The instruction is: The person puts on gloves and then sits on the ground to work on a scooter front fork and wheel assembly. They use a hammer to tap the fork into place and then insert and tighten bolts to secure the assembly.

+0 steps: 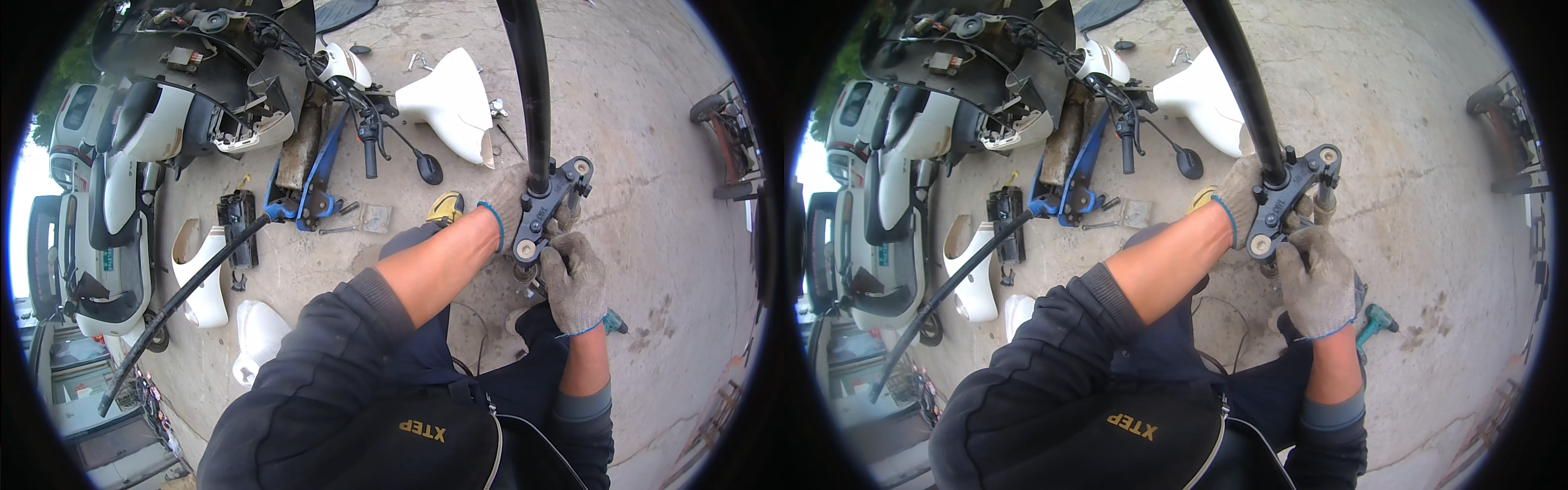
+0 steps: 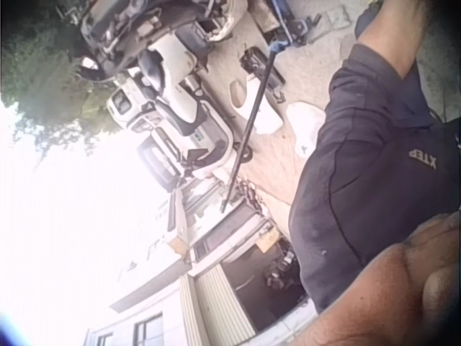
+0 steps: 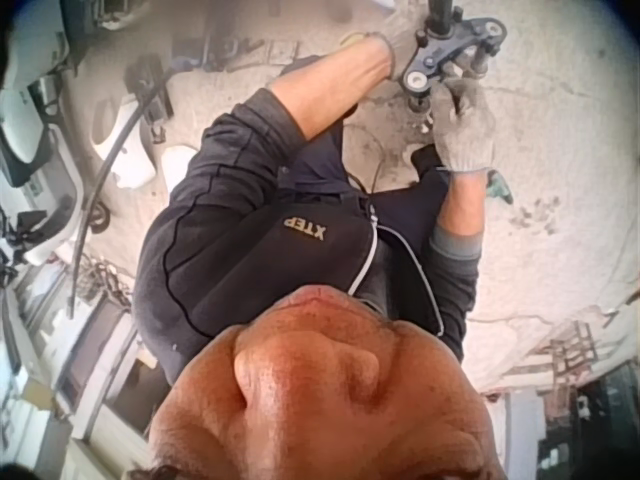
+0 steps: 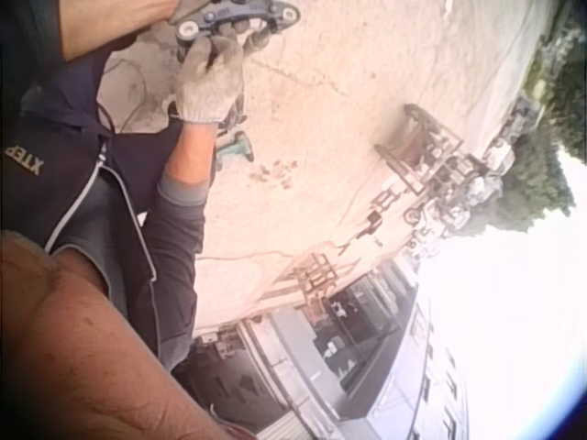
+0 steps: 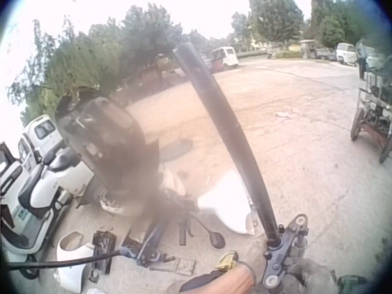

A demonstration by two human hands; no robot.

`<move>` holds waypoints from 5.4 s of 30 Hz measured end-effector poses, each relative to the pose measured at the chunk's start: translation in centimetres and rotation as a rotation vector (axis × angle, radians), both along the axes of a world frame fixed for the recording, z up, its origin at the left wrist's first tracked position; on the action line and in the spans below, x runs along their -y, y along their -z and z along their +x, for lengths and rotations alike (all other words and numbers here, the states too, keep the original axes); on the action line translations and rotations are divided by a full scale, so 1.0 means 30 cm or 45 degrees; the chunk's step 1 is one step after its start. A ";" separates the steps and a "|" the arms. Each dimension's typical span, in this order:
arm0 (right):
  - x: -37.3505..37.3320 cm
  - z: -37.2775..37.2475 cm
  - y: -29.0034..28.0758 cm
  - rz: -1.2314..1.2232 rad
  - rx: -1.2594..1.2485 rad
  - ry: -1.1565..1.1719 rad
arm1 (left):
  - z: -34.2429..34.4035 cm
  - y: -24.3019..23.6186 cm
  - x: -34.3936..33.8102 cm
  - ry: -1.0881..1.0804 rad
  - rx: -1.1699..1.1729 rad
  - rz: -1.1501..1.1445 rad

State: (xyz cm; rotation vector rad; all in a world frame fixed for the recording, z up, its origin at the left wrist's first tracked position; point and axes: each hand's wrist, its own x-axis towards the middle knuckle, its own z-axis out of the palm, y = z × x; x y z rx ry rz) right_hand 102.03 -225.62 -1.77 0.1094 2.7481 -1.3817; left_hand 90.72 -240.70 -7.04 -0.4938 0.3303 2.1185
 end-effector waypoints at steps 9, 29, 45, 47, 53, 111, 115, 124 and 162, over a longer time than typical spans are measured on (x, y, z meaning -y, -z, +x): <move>0.010 0.005 -0.014 0.076 -0.080 -0.006 | -0.002 -0.004 0.003 0.006 -0.003 0.071; 0.012 -0.009 -0.010 0.132 -0.216 -0.080 | -0.004 -0.001 0.001 -0.002 -0.031 -0.064; -0.041 -0.019 0.009 -0.449 0.222 0.074 | -0.006 -0.004 0.008 -0.006 -0.048 -0.020; -0.087 -0.018 0.010 -0.760 0.351 0.228 | 0.000 -0.007 0.008 0.011 -0.129 -0.108; -0.122 -0.006 0.005 -1.218 0.357 0.344 | 0.010 -0.033 -0.013 -0.048 -0.174 -0.324; -0.119 -0.014 0.094 0.147 -0.318 -0.470 | -0.040 0.128 0.026 -0.064 -0.345 -0.294; -0.136 -0.010 0.089 0.337 -0.459 -0.616 | -0.045 0.160 0.026 -0.105 -0.339 -0.218; -0.081 -0.008 -0.039 0.112 -0.027 -0.266 | -0.046 0.159 0.020 -0.134 -0.320 -0.228; -0.090 -0.017 -0.038 0.337 0.167 -0.314 | -0.021 0.040 -0.007 -0.082 -0.271 -0.287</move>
